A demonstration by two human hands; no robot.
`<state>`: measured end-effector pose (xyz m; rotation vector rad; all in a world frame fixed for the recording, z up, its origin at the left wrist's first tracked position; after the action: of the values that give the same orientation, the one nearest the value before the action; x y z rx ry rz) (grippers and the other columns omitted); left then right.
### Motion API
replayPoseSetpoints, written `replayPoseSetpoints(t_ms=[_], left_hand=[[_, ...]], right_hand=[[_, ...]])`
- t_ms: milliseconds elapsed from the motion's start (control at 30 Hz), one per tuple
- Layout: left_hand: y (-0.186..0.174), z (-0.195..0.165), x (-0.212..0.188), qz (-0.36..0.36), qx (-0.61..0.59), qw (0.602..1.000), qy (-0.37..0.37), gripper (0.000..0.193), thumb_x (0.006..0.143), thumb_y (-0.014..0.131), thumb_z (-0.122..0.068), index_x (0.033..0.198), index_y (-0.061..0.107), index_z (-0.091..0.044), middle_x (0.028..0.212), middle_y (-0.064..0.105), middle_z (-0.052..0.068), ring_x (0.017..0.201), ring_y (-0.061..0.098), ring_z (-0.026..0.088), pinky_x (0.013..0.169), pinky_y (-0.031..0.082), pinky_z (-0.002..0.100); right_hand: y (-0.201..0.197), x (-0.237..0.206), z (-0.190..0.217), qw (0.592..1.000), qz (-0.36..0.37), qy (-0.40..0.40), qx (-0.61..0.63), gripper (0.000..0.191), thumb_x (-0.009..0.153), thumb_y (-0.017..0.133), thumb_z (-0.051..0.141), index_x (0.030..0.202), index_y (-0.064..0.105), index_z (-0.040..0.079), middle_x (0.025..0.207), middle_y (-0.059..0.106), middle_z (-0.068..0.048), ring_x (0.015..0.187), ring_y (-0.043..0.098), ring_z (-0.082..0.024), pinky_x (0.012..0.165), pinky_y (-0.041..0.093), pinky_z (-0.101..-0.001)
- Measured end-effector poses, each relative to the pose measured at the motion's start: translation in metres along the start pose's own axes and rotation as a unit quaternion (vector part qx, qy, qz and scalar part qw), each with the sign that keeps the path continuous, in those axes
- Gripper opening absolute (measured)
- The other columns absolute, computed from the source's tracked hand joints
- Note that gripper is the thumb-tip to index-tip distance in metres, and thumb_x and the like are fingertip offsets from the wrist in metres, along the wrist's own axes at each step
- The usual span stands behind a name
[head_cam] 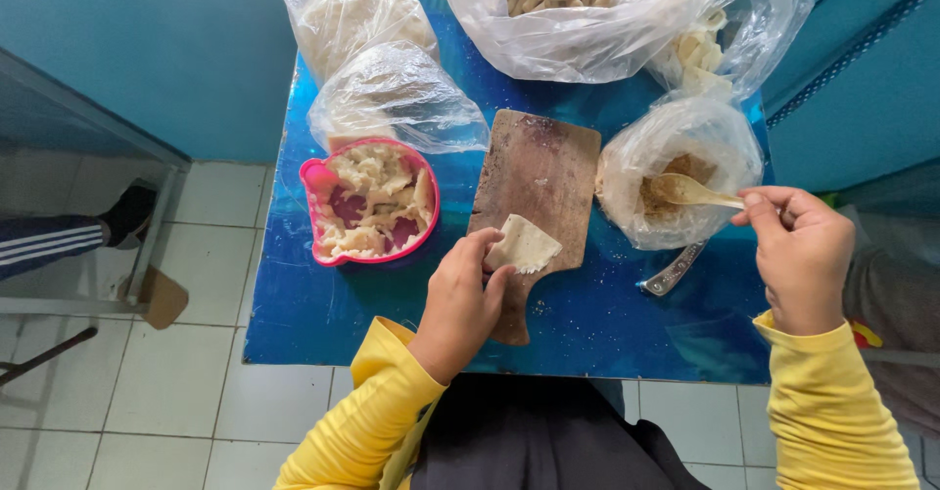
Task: The person sits at a table wrapping filled rolls. They take thin square wrappers from a stack on a wooden board, spoon brown filling from a plastic bag onto a wrapper, fold and roll the wrapper by hand, and place the finished roll into a large plastic bag of completed rolls.
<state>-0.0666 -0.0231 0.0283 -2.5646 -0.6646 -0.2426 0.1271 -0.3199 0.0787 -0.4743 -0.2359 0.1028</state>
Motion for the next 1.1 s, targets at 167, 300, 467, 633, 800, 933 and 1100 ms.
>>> replayPoseSetpoints(t_ms=[167, 300, 467, 633, 800, 933, 1100], left_hand=[[0.002, 0.003, 0.002, 0.002, 0.014, 1.0, -0.008, 0.04, 0.086, 0.076, -0.007, 0.122, 0.06, -0.006, 0.103, 0.067, 0.013, 0.083, 0.067, 0.029, 0.076, 0.055, 0.039], [0.001, 0.005, 0.003, -0.007, 0.007, 1.0, 0.001, 0.039, 0.086, 0.075, -0.006, 0.122, 0.06, -0.005, 0.106, 0.068, 0.014, 0.083, 0.068, 0.029, 0.075, 0.055, 0.039], [0.001, 0.008, 0.002, -0.013, 0.003, 1.0, 0.002, 0.038, 0.087, 0.075, -0.006, 0.122, 0.06, -0.005, 0.106, 0.068, 0.014, 0.082, 0.068, 0.029, 0.075, 0.056, 0.039], [0.001, 0.011, 0.004, -0.011, -0.007, 1.0, -0.009, 0.037, 0.088, 0.072, -0.004, 0.123, 0.06, -0.005, 0.108, 0.068, 0.014, 0.084, 0.069, 0.029, 0.076, 0.056, 0.038], [0.0, 0.011, 0.005, -0.026, -0.018, 0.999, 0.012, 0.039, 0.09, 0.07, -0.001, 0.127, 0.058, -0.005, 0.114, 0.067, 0.015, 0.094, 0.07, 0.032, 0.08, 0.057, 0.038], [0.002, 0.012, 0.004, -0.028, -0.024, 0.999, 0.01, 0.046, 0.09, 0.068, 0.0, 0.134, 0.057, -0.007, 0.116, 0.067, 0.015, 0.095, 0.07, 0.031, 0.08, 0.057, 0.037], [0.001, 0.017, 0.002, -0.027, -0.055, 0.998, -0.026, 0.052, 0.09, 0.069, 0.0, 0.14, 0.055, -0.008, 0.111, 0.069, 0.012, 0.079, 0.07, 0.025, 0.073, 0.058, 0.034]], right_hand=[[0.016, -0.007, 0.018, 0.984, -0.003, -0.122, -0.129, 0.013, 0.11, 0.068, 0.008, 0.113, 0.074, -0.004, 0.088, 0.072, -0.003, 0.069, 0.057, -0.001, 0.063, 0.044, -0.0197], [0.025, -0.006, 0.019, 0.99, 0.013, -0.091, -0.104, 0.014, 0.107, 0.068, 0.009, 0.112, 0.074, -0.002, 0.086, 0.071, -0.002, 0.067, 0.055, 0.0, 0.059, 0.043, -0.0201], [0.017, 0.0, 0.016, 0.997, -0.001, -0.045, -0.056, 0.014, 0.108, 0.067, 0.009, 0.112, 0.073, -0.003, 0.087, 0.071, -0.002, 0.062, 0.047, 0.001, 0.055, 0.035, -0.0191], [-0.002, -0.004, 0.009, 0.999, -0.015, 0.044, 0.025, 0.014, 0.106, 0.067, 0.011, 0.111, 0.072, -0.001, 0.085, 0.069, -0.001, 0.052, 0.04, 0.001, 0.045, 0.027, -0.0198], [0.002, -0.017, 0.03, 0.996, 0.009, -0.007, 0.091, 0.013, 0.111, 0.068, 0.008, 0.112, 0.071, -0.004, 0.089, 0.071, -0.002, 0.066, 0.047, 0.003, 0.06, 0.029, -0.0162], [0.032, -0.036, 0.038, 0.995, 0.059, 0.055, 0.06, 0.014, 0.102, 0.066, 0.012, 0.109, 0.073, 0.002, 0.083, 0.07, -0.001, 0.053, 0.038, 0.001, 0.047, 0.026, -0.0166], [0.097, -0.046, 0.054, 0.987, 0.152, -0.033, 0.033, 0.015, 0.101, 0.065, 0.012, 0.108, 0.074, 0.002, 0.086, 0.075, -0.003, 0.074, 0.065, -0.002, 0.065, 0.047, -0.0185]])
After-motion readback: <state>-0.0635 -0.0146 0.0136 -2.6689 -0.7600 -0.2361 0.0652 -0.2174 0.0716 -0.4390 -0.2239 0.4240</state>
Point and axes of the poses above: each hand's wrist, its own x-axis towards the middle knuckle, its own y-axis out of the palm, z = x × y, the point moved 6 cm from there along x, towards the middle knuckle
